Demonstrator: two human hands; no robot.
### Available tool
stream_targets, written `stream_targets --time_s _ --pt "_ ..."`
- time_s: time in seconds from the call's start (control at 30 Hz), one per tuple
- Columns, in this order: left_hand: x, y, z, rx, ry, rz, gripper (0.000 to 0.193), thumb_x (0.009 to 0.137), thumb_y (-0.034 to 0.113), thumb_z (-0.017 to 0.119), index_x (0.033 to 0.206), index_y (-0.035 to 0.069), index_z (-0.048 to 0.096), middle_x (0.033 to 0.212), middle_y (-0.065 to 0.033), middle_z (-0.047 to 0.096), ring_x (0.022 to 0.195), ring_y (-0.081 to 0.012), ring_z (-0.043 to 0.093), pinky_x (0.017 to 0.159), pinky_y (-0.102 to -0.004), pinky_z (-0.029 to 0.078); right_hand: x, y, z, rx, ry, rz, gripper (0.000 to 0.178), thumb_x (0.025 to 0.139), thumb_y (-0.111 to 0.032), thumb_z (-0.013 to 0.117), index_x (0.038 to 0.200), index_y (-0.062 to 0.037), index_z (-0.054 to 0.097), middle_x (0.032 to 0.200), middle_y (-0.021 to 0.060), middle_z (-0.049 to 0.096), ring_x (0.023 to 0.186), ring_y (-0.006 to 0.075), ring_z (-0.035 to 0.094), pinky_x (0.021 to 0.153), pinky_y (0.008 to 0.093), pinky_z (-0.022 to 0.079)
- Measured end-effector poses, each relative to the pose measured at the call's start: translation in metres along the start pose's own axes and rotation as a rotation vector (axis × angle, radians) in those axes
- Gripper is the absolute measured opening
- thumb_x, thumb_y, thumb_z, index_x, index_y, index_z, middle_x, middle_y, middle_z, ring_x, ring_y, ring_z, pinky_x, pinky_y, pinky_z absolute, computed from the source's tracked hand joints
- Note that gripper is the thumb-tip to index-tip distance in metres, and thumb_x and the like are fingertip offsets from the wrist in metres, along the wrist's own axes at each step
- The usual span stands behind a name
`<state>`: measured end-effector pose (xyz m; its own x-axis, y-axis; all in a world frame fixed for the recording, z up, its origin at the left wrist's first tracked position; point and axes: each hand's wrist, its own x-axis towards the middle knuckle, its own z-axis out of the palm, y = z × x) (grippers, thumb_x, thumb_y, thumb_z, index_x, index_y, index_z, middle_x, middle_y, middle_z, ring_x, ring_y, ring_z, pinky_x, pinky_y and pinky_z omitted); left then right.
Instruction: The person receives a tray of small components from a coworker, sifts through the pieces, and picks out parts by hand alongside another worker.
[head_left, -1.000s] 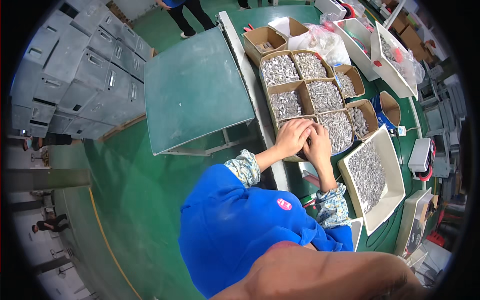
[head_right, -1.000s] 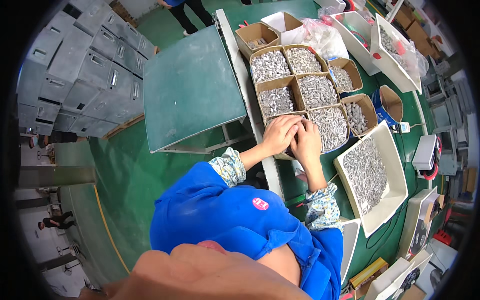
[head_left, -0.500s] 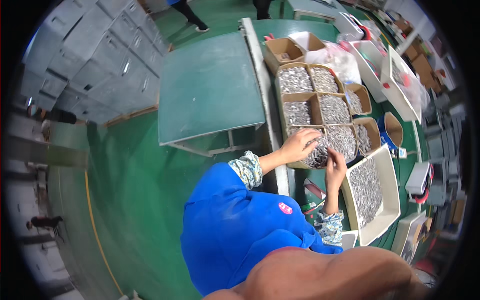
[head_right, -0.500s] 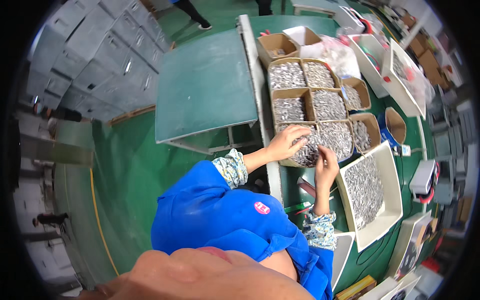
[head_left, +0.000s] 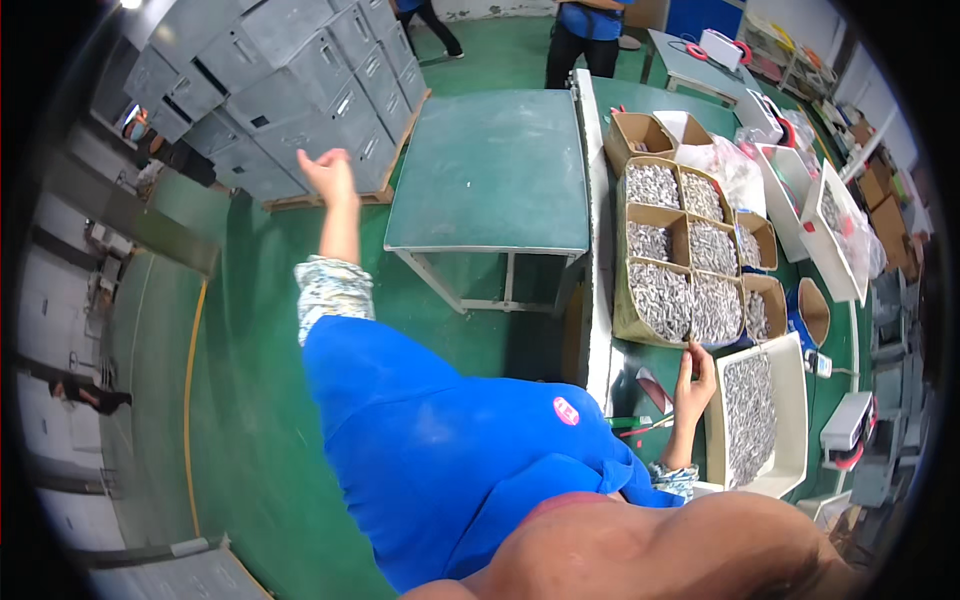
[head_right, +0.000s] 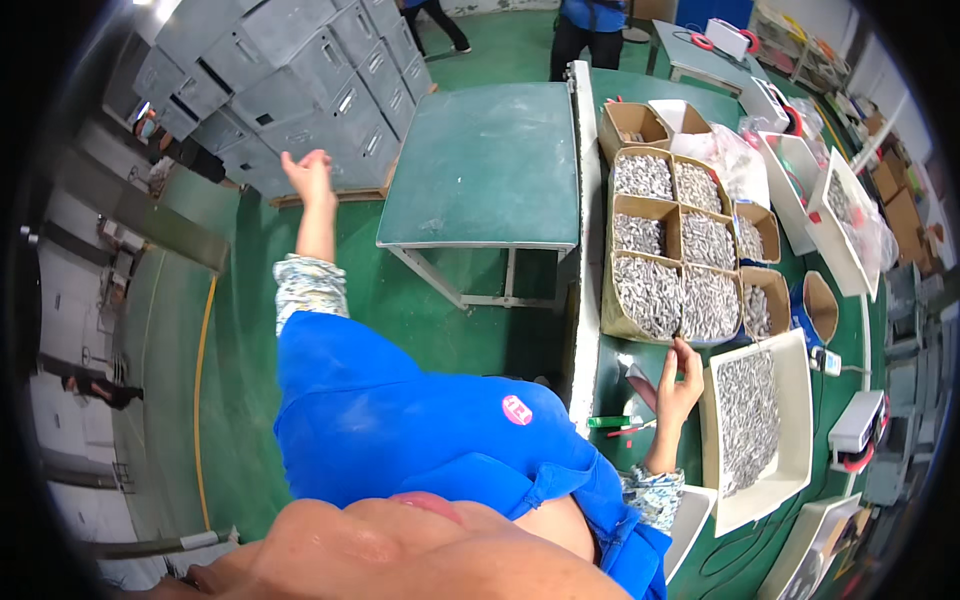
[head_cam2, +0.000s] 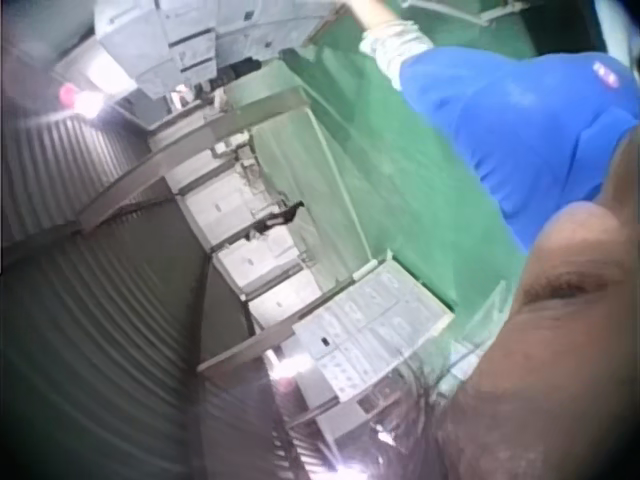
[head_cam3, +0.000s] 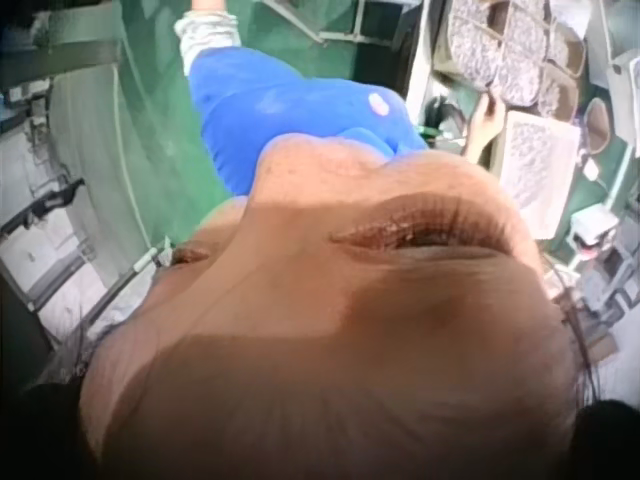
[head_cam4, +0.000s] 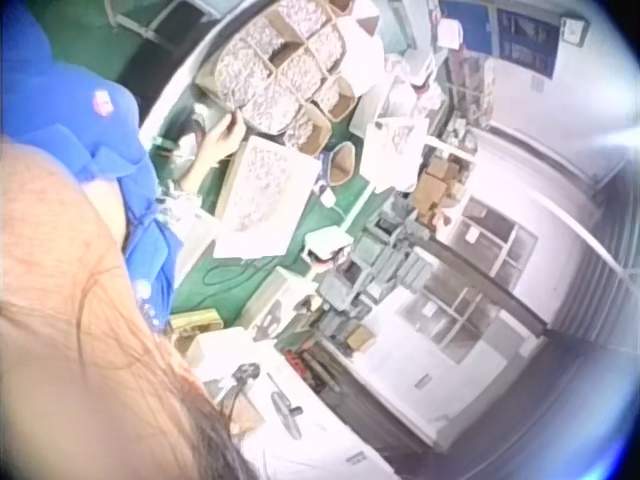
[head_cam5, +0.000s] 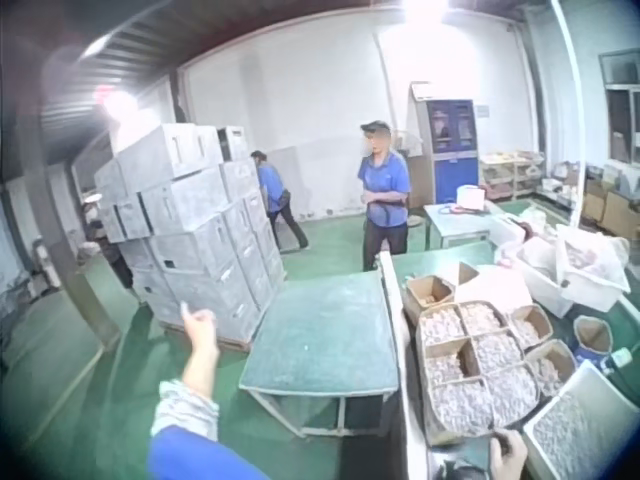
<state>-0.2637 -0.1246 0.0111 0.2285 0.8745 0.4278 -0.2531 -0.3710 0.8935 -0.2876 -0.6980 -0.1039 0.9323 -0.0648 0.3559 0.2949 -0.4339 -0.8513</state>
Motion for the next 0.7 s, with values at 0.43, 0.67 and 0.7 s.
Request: stream_targets --time_s 0.43,0.67,0.7 --pt "0.088 0.136 0.057 0.278 -0.741 -0.140 0.094 0.071 0.023 0.068 0.134 0.003 0.002 0.091 -0.0093 0.062 0.067 -0.0137 0.061 0.057 -0.0282 0.046 -0.022 -0.005 -0.008 0.148 -0.125 0.012 0.014 0.083 -0.005 0.050 0.094 0.0012 0.057 0.082 0.0061 0.057 0.066 0.0103 0.055 0.058 0.0215 0.045" --pt "0.085 0.164 0.089 0.368 -0.769 -0.016 0.091 0.073 0.027 0.066 0.133 0.000 0.005 0.094 -0.0080 0.061 0.072 -0.0130 0.061 0.062 -0.0280 0.048 -0.016 -0.012 -0.006 0.150 -0.163 0.017 0.014 0.083 -0.002 0.050 0.093 0.0028 0.057 0.082 0.0064 0.057 0.069 0.0112 0.056 0.059 0.0228 0.049" --pt "0.080 0.166 0.100 0.358 -0.795 0.009 0.090 0.073 0.027 0.066 0.133 -0.001 0.005 0.094 -0.0079 0.061 0.072 -0.0129 0.061 0.063 -0.0287 0.048 -0.019 -0.014 -0.008 0.146 -0.152 0.024 0.014 0.083 -0.002 0.050 0.093 0.0028 0.057 0.082 0.0064 0.057 0.069 0.0112 0.056 0.059 0.0228 0.049"
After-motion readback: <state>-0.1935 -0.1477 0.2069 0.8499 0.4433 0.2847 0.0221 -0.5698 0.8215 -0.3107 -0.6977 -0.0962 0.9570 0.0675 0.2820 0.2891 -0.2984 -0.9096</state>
